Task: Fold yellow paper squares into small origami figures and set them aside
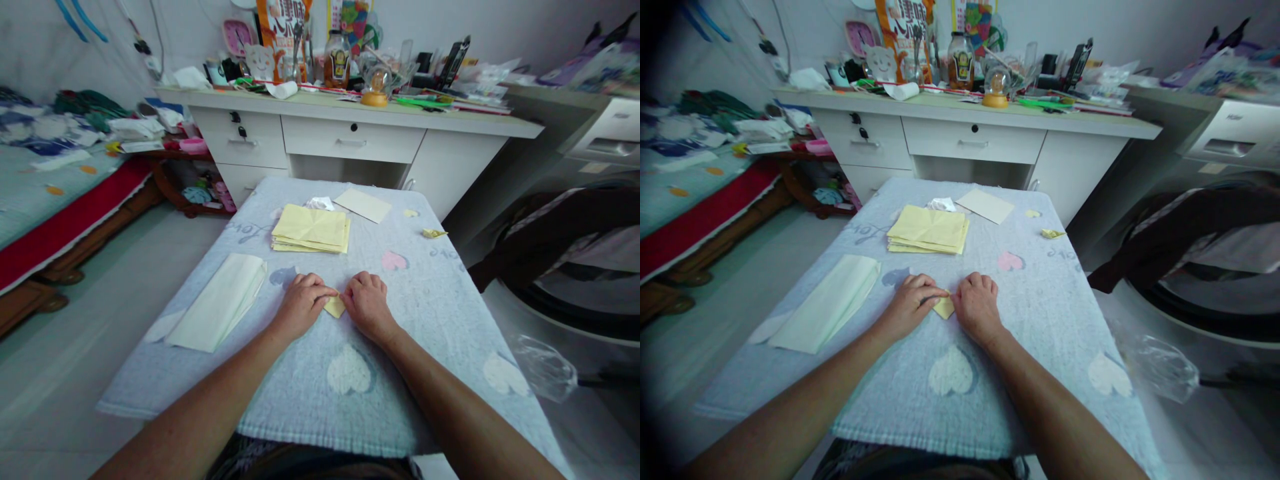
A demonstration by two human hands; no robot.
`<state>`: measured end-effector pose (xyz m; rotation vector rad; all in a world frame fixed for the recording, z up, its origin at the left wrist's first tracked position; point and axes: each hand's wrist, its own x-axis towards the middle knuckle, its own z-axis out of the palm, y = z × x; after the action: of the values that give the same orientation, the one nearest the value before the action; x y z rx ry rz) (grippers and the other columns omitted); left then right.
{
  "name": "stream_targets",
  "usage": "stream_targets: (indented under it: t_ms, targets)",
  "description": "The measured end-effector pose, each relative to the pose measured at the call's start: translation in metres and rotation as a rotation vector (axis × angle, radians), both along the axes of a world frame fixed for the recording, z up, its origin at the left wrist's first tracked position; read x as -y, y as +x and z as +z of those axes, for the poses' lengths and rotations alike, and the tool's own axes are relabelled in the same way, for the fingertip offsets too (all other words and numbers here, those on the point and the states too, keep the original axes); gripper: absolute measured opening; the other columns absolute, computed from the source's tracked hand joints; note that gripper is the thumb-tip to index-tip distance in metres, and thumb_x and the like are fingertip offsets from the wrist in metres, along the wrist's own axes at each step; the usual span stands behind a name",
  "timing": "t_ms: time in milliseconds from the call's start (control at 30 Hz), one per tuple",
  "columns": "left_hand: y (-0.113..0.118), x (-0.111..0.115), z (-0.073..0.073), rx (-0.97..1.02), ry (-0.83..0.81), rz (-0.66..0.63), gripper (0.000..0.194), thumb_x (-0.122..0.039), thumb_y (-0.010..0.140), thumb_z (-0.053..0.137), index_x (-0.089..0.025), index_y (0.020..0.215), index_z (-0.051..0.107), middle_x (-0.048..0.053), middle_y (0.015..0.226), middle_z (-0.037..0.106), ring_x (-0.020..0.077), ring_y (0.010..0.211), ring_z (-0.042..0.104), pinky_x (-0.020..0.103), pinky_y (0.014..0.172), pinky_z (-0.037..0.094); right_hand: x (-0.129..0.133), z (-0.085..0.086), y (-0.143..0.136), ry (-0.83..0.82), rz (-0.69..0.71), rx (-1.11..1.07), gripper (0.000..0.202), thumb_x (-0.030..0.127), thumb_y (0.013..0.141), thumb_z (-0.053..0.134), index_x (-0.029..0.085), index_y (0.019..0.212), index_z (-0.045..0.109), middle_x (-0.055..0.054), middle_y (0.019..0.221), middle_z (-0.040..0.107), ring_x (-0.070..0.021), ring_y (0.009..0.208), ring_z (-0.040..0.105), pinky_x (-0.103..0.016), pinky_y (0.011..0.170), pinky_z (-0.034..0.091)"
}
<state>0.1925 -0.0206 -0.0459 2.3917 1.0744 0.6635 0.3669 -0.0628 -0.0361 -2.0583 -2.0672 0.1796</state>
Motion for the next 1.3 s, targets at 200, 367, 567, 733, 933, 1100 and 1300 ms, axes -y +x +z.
stream_targets:
  t_ms: [200,367,567,733,933,1100,1300]
  targets:
    - [0.001,-0.001,-0.001,0.000,-0.003,0.005,0.028,-0.017,0.086,0.055,-0.030,0.104,0.072,0.003,0.093,0.059,0.0195,0.093,0.050,0.036,0.086,0.041,0.003,0.002,0.000,0.035,0.018,-0.027,0.023,0.042,0.088,0.053,0.020,0.090,0.059,-0.008,0.101,0.053,-0.0252,0.097,0.043,-0.038,0.086,0.033]
    - [0.001,-0.001,-0.001,0.004,-0.004,0.006,0.026,-0.019,0.085,0.056,-0.030,0.104,0.071,0.003,0.093,0.059,0.0198,0.093,0.051,0.036,0.086,0.041,0.006,0.004,-0.003,0.055,0.019,-0.008,0.034,0.051,0.085,0.054,0.018,0.091,0.057,-0.009,0.101,0.051,-0.0260,0.095,0.043,-0.040,0.085,0.033]
    - [0.001,-0.001,-0.001,-0.001,0.000,0.000,0.028,-0.017,0.084,0.057,-0.030,0.105,0.071,0.003,0.094,0.059,0.0198,0.094,0.050,0.036,0.086,0.041,0.005,0.005,-0.003,0.038,0.005,-0.011,0.028,0.047,0.085,0.056,0.020,0.093,0.058,-0.009,0.104,0.052,-0.0257,0.097,0.043,-0.040,0.086,0.031]
    - [0.000,0.000,0.000,-0.021,-0.003,0.009,0.029,-0.016,0.084,0.057,-0.030,0.106,0.071,0.003,0.094,0.058,0.0200,0.094,0.050,0.036,0.086,0.041,0.004,0.004,0.000,0.018,0.004,-0.019,0.022,0.042,0.086,0.057,0.022,0.094,0.059,-0.008,0.107,0.052,-0.0259,0.099,0.043,-0.041,0.088,0.031]
    - [0.000,0.000,0.002,-0.012,-0.016,0.007,0.031,-0.014,0.083,0.056,-0.030,0.105,0.071,0.003,0.094,0.057,0.0199,0.094,0.050,0.036,0.087,0.041,0.002,0.003,0.004,-0.003,0.001,-0.028,0.013,0.035,0.086,0.057,0.025,0.094,0.061,-0.007,0.107,0.052,-0.0255,0.100,0.043,-0.041,0.087,0.032]
    - [0.000,-0.001,0.002,-0.008,-0.043,0.003,0.031,-0.012,0.083,0.054,-0.028,0.102,0.072,0.004,0.095,0.058,0.0204,0.094,0.050,0.036,0.088,0.041,0.002,0.002,0.006,0.004,0.004,-0.038,0.010,0.031,0.087,0.056,0.027,0.094,0.062,-0.006,0.108,0.053,-0.0254,0.101,0.042,-0.041,0.087,0.032]
    - [-0.001,0.001,0.001,-0.019,-0.018,-0.005,0.034,-0.014,0.083,0.053,-0.029,0.110,0.068,0.004,0.098,0.058,0.0212,0.098,0.049,0.036,0.090,0.040,0.002,0.000,0.008,0.021,0.011,-0.034,0.011,0.031,0.087,0.055,0.024,0.094,0.061,-0.007,0.107,0.053,-0.0252,0.102,0.042,-0.041,0.090,0.030]
